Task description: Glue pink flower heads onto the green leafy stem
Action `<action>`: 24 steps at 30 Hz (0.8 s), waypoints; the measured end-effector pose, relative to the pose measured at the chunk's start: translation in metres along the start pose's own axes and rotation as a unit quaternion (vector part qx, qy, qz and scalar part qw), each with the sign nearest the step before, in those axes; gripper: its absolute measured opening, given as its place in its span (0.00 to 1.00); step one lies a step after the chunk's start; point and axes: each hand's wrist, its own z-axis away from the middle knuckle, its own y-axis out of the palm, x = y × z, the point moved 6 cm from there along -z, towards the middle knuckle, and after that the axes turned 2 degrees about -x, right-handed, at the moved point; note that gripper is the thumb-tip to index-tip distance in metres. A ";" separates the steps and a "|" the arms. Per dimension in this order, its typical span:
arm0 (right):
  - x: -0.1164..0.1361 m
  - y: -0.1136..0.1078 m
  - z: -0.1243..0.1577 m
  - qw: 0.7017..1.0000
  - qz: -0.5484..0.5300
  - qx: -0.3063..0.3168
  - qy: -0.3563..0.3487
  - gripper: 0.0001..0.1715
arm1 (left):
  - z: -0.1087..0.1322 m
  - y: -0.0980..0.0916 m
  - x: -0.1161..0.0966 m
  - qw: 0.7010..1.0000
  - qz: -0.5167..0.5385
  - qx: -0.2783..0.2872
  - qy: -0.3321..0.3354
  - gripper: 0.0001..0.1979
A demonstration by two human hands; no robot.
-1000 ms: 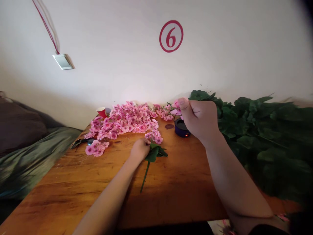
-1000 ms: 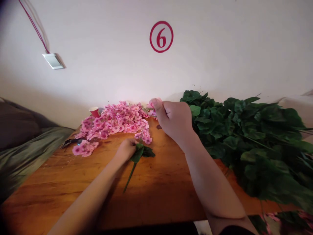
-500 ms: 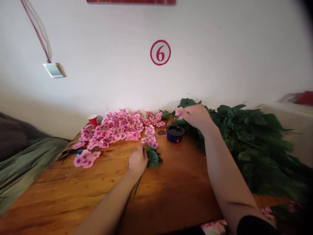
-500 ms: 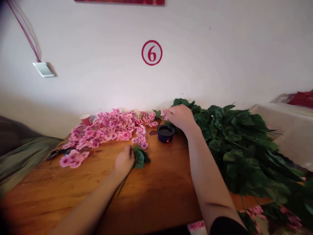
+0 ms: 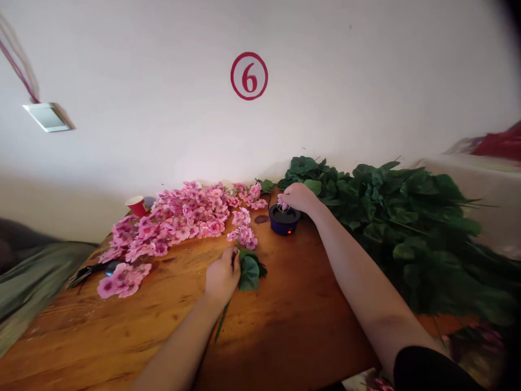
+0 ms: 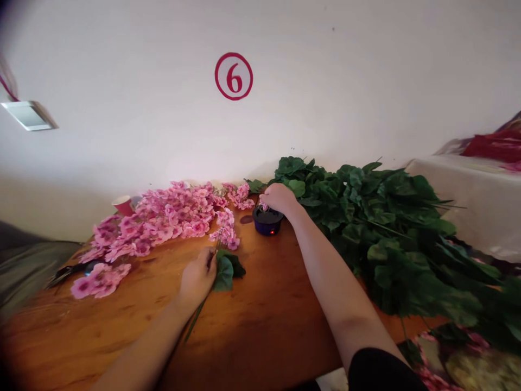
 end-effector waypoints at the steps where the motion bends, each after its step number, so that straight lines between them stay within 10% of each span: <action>1: -0.001 0.003 -0.002 1.000 -0.007 0.006 0.002 0.19 | 0.000 0.000 0.000 1.000 0.005 0.000 0.006 0.10; 24: 0.003 0.025 -0.005 0.992 0.123 0.012 -0.011 0.24 | -0.001 0.003 0.002 0.999 0.041 0.011 0.011 0.09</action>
